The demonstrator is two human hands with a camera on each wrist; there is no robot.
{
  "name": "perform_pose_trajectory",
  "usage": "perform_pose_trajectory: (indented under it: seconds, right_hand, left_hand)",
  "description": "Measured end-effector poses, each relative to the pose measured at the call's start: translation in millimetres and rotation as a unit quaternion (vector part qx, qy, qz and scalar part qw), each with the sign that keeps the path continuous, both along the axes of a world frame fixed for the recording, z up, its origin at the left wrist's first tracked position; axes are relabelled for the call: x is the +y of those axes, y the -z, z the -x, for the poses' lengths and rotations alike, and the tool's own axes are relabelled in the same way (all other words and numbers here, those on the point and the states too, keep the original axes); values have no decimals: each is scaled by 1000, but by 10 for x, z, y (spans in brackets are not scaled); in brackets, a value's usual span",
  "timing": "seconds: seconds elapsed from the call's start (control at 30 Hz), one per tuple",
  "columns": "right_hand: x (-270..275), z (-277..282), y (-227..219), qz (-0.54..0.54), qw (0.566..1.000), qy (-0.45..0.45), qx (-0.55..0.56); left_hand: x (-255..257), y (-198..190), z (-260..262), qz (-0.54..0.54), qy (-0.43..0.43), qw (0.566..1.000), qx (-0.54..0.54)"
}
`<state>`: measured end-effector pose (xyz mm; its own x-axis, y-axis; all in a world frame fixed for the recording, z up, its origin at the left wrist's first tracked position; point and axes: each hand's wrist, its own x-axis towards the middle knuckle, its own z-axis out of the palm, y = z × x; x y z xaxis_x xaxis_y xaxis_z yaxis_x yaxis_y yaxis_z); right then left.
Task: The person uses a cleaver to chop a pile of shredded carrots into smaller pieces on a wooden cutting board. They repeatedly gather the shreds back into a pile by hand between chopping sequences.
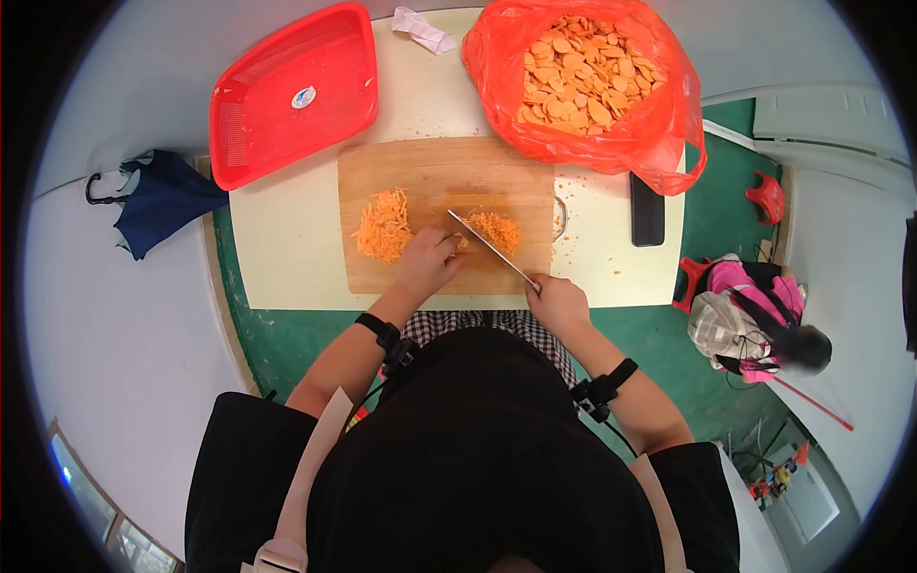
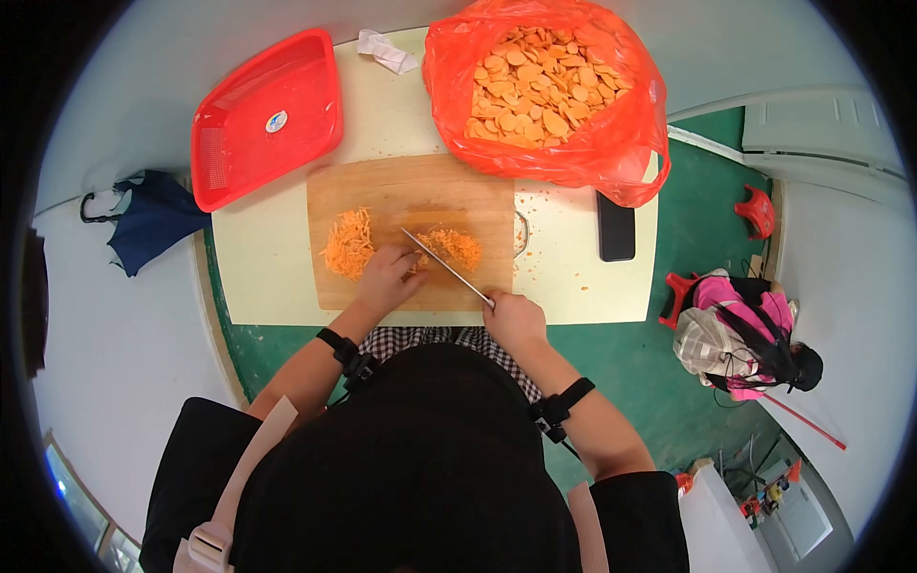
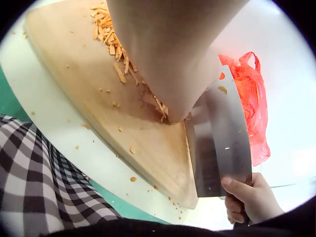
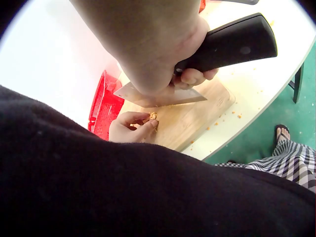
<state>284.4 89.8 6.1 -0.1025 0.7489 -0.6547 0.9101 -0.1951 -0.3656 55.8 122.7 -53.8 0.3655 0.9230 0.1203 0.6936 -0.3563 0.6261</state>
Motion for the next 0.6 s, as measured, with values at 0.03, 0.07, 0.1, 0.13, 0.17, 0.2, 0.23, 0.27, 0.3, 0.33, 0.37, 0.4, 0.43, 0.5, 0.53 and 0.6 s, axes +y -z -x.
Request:
perform_pose_trajectory:
  seconds: [0.03, 0.07, 0.1, 0.13, 0.17, 0.2, 0.23, 0.27, 0.3, 0.33, 0.37, 0.4, 0.43, 0.5, 0.53, 0.6]
  right_hand:
    - [-5, 4, 4, -4, 1000, 1, 0]
    - [-8, 5, 5, -3, 1000, 2, -1]
    - [-9, 5, 4, -8, 1000, -3, -3]
    - [-11, 6, 2, -13, 1000, -8, -5]
    - [-14, 6, -1, -12, 1000, -9, -6]
    - [-14, 8, -5, -20, 1000, -10, -4]
    - [-13, 8, -10, -28, 1000, -12, -2]
    - [-22, 6, -18, -28, 1000, -11, -3]
    - [-39, 1, -32, -35, 999, -11, 0]
    - [-55, -6, -47, -41, 999, -11, 2]
    - [-64, -14, -68, -42, 999, -10, 1]
    - [-75, -21, -95, -40, 999, -17, 0]
    - [-89, -26, -121, -37, 999, -24, -1]
    - [-106, -32, -157, -34, 999, -35, -3]
    - [-109, -32, -163, -33, 998, -47, -3]
    - [-111, -24, -140, -36, 998, -57, -3]
  left_hand:
    - [-8, 41, 3, 1, 1, 1000, -1]
    - [-21, 100, 6, -1, -7, 1000, 2]
    - [-28, 122, 1, -3, -16, 1000, 4]
    - [-42, 139, -1, -3, -16, 1000, 4]
    - [-53, 157, -5, -5, -26, 1000, 6]
    - [-58, 163, -8, -8, -35, 999, 8]
    - [-66, 166, -10, -8, -35, 999, 8]
    - [-76, 169, -15, -12, -49, 999, 1]
    - [-82, 172, -20, -15, -62, 998, -5]
    - [-86, 175, -25, -16, -61, 998, -7]
    - [-92, 179, -27, -11, -77, 997, -13]
    - [-95, 172, -33, -4, -93, 995, -19]
    - [-101, 163, -35, -3, -92, 995, -20]
    - [-108, 155, -30, 20, -107, 994, -2]
    - [-109, 155, -26, 20, -106, 994, -3]
    - [-110, 165, -20, 27, -102, 994, 15]
